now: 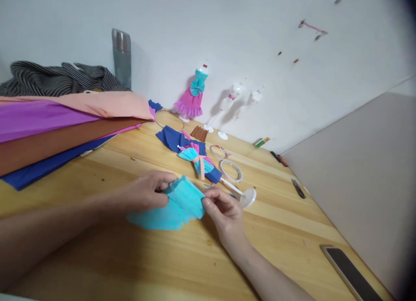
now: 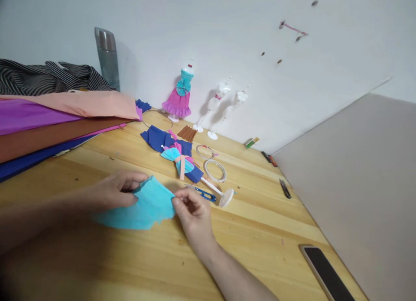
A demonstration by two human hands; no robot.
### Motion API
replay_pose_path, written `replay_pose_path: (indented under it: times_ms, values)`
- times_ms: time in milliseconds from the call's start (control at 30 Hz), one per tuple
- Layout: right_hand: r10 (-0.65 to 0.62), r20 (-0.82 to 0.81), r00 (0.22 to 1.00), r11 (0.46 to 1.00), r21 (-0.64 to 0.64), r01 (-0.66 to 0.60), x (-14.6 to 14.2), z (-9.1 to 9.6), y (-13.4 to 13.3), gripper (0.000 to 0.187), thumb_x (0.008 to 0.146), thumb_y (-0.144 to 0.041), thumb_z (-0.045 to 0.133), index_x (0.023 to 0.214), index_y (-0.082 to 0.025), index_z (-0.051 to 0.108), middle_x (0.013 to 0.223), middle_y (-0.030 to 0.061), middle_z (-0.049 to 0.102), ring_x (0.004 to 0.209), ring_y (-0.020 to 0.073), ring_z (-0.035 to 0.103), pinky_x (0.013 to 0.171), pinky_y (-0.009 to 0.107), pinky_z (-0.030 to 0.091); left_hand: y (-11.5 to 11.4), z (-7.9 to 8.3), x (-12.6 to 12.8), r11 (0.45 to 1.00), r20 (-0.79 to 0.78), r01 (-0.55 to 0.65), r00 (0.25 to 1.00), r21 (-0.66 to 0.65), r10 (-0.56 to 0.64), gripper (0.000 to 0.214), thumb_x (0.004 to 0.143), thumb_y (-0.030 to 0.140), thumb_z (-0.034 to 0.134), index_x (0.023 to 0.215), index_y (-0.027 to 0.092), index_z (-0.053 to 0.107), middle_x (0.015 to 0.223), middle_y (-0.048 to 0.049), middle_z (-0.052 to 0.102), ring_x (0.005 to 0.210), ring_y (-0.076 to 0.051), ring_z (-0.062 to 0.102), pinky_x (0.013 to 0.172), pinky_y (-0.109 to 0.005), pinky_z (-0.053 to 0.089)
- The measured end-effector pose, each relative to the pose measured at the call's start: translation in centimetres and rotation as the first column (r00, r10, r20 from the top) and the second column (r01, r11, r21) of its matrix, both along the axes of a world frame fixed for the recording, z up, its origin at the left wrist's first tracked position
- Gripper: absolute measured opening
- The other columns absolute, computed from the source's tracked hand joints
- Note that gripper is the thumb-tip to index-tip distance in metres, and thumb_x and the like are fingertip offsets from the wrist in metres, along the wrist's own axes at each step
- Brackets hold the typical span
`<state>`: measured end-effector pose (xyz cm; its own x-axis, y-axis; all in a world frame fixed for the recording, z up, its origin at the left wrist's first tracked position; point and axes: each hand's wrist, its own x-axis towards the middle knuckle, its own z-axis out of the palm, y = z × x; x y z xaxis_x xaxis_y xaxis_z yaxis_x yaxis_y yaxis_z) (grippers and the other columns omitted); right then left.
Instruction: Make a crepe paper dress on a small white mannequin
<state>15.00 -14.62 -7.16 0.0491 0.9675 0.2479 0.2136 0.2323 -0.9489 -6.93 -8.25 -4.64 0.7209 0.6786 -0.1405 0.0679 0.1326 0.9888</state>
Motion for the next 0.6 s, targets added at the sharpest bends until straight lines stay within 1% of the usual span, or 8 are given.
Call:
replay_pose_path:
  times_ms: [67,133,233,300,367,467,533,600]
  values:
    - [-0.079,-0.068,0.995,0.997,-0.017,0.078,0.1,-0.3,0.1,0.022,0.078,-0.04,0.068,0.073,-0.02,0.064,0.061,-0.0003,0.057,0.055,0.0128,0.049,0.051,0.025,0.041,0.3,0.2,-0.3,0.995,0.02,0.075,0.997,-0.059,-0.074,0.016,0.061,0.011,0.054,0.075,0.016,0.061,0.062,0.0043,0.056,0.055,-0.011,0.049,0.051,-0.02,0.035]
    - [-0.123,-0.118,0.985,0.992,-0.029,0.12,0.2,-0.6,0.2,0.024,0.078,-0.043,0.068,0.075,-0.02,0.063,0.062,-0.0006,0.056,0.055,0.0123,0.047,0.051,0.024,0.04,0.7,0.5,-0.6,0.982,0.041,0.142,0.99,-0.124,-0.138,0.021,0.062,0.015,0.054,0.08,0.017,0.064,0.065,0.0032,0.059,0.055,-0.011,0.05,0.052,-0.021,0.037]
    - [-0.127,-0.141,0.982,0.992,-0.023,0.125,0.1,-0.7,0.2,0.026,0.08,-0.045,0.065,0.074,-0.02,0.058,0.06,-0.0027,0.049,0.053,0.0111,0.042,0.049,0.022,0.036,1.1,0.7,-0.9,0.968,0.055,0.18,0.983,-0.173,-0.173,0.014,0.064,0.017,0.057,0.074,0.016,0.066,0.064,0.0024,0.06,0.054,-0.01,0.05,0.052,-0.02,0.038]
    - [-0.123,-0.142,0.982,0.992,-0.019,0.121,-0.1,-0.6,0.2,0.028,0.081,-0.046,0.064,0.073,-0.02,0.056,0.057,-0.0042,0.044,0.052,0.0106,0.038,0.048,0.021,0.034,1.2,0.6,-0.9,0.965,0.071,0.17,0.985,-0.198,-0.158,0.009,0.066,0.02,0.061,0.071,0.016,0.067,0.063,0.0017,0.061,0.054,-0.011,0.052,0.053,-0.02,0.038]
    - [-0.116,-0.161,0.98,0.993,-0.034,0.112,-0.2,-0.5,0.1,0.029,0.08,-0.047,0.064,0.073,-0.02,0.055,0.056,-0.0054,0.04,0.051,0.0101,0.035,0.047,0.021,0.032,1.2,0.4,-0.9,0.963,0.091,0.151,0.987,-0.224,-0.134,0.011,0.067,0.025,0.065,0.072,0.016,0.069,0.063,0.0008,0.062,0.054,-0.011,0.053,0.054,-0.021,0.039]
    - [-0.105,-0.212,0.972,0.992,-0.095,0.086,-0.2,-0.6,0.2,0.032,0.079,-0.049,0.065,0.073,-0.02,0.053,0.054,-0.0065,0.039,0.048,0.0093,0.035,0.046,0.021,0.033,1.2,0.0,-0.8,0.961,0.104,0.087,0.993,-0.261,-0.061,0.018,0.069,0.033,0.068,0.073,0.016,0.069,0.06,0.0002,0.061,0.05,-0.011,0.05,0.051,-0.021,0.036]
    - [-0.101,-0.233,0.967,0.988,-0.136,0.07,-0.1,-0.8,0.2,0.033,0.079,-0.05,0.065,0.072,-0.02,0.051,0.053,-0.0068,0.04,0.046,0.009,0.037,0.045,0.021,0.034,1.3,-0.1,-0.7,0.963,0.077,0.036,0.997,-0.265,-0.016,0.024,0.07,0.039,0.069,0.067,0.015,0.066,0.056,0.0003,0.059,0.048,-0.01,0.047,0.049,-0.021,0.034]
    - [-0.095,-0.243,0.965,0.984,-0.171,0.054,-0.1,-1.0,0.3,0.034,0.08,-0.051,0.064,0.071,-0.021,0.051,0.051,-0.0068,0.042,0.043,0.0092,0.039,0.043,0.021,0.034,1.4,-0.1,-0.7,0.97,0.04,0.004,0.999,-0.243,0.006,0.033,0.068,0.044,0.072,0.057,0.015,0.06,0.049,0.002,0.052,0.044,-0.009,0.041,0.046,-0.021,0.03]
